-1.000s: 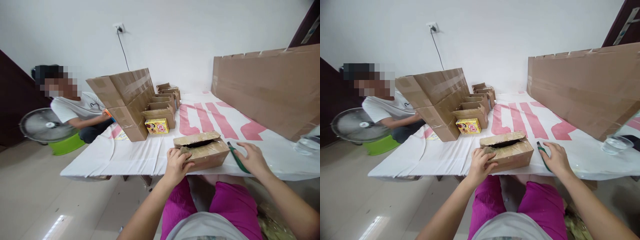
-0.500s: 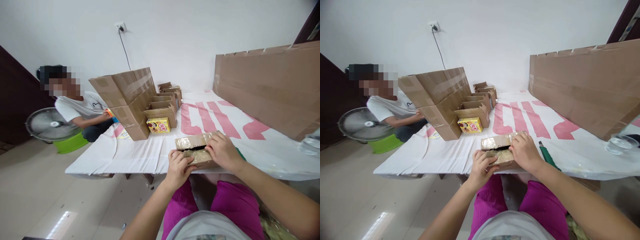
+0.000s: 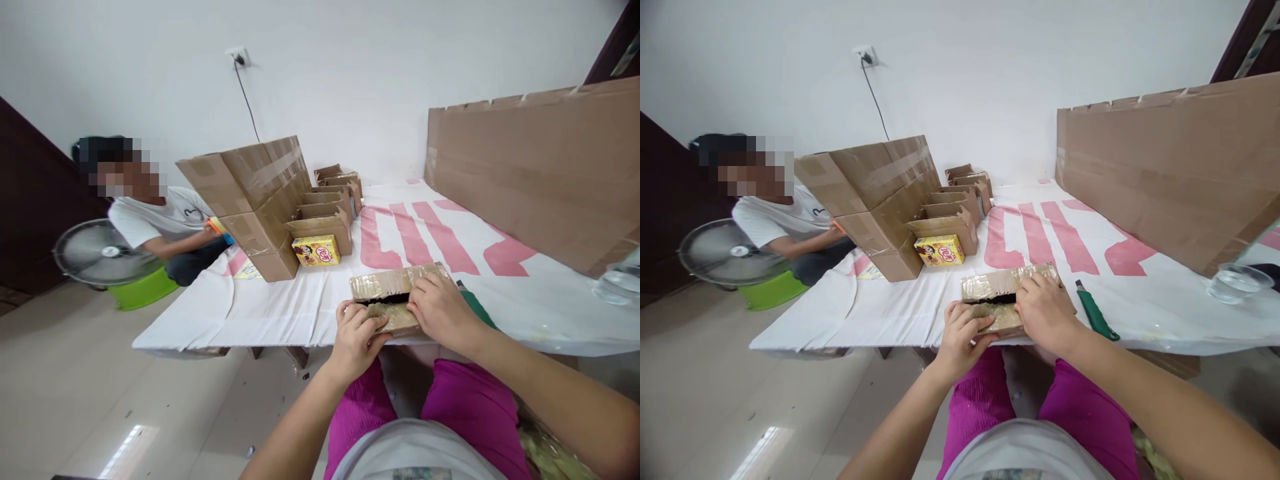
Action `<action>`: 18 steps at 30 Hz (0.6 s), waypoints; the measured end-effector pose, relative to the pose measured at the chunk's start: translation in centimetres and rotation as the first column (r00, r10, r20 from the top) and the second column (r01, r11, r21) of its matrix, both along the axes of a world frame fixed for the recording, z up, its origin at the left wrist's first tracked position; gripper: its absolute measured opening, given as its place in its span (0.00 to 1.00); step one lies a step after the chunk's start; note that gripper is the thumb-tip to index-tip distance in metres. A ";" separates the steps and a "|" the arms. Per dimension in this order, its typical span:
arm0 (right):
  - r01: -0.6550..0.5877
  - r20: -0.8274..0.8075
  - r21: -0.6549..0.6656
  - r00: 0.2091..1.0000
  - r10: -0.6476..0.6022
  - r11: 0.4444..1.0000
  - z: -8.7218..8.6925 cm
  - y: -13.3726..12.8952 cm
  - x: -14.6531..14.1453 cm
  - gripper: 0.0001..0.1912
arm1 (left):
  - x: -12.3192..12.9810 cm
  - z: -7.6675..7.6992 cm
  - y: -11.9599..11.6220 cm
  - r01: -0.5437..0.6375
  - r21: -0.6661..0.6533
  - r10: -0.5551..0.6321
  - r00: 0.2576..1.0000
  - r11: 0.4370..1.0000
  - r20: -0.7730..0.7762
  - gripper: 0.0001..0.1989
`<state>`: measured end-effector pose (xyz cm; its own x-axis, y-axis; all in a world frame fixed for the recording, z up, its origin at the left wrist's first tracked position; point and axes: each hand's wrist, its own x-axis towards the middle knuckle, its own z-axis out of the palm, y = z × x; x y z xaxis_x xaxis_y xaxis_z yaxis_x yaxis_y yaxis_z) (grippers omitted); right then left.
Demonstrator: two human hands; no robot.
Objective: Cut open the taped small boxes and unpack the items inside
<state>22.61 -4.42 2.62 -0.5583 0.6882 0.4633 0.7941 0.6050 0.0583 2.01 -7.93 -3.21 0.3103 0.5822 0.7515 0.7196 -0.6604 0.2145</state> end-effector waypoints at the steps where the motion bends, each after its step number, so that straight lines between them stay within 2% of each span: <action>1: 0.014 0.013 0.013 1.000 -0.014 1.000 -0.1 0.1 0.0 0.08 | 0.0 0.0 0.0 0.001 0.003 -0.001 1.000 1.000 0.001 0.09; 6: 0.159 -0.003 0.018 0.987 -0.159 0.987 -0.5 0.3 0.3 0.08 | 0.1 0.1 0.0 0.033 0.030 -0.034 0.999 0.999 0.019 0.09; 12: 0.230 -0.049 0.033 0.972 -0.228 0.973 -0.6 1.0 1.1 0.10 | 0.0 -0.1 -0.3 0.030 0.012 -0.031 1.000 0.999 0.008 0.08; 15: 0.302 -0.141 0.022 0.945 -0.296 0.953 -0.4 1.8 3.0 0.11 | -0.1 -0.1 -0.4 0.025 0.003 -0.025 1.000 1.000 -0.001 0.08; 18: 0.339 -0.255 0.027 0.912 -0.321 0.940 -0.6 2.5 6.7 0.12 | -0.1 -0.1 -0.4 0.029 0.019 -0.029 1.000 0.999 0.005 0.09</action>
<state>29.29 -1.96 1.99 -0.1691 0.7751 0.6087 0.9428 0.3073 -0.1293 1.88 -8.36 -3.32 0.3227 0.5587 0.7640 0.6992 -0.6847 0.2055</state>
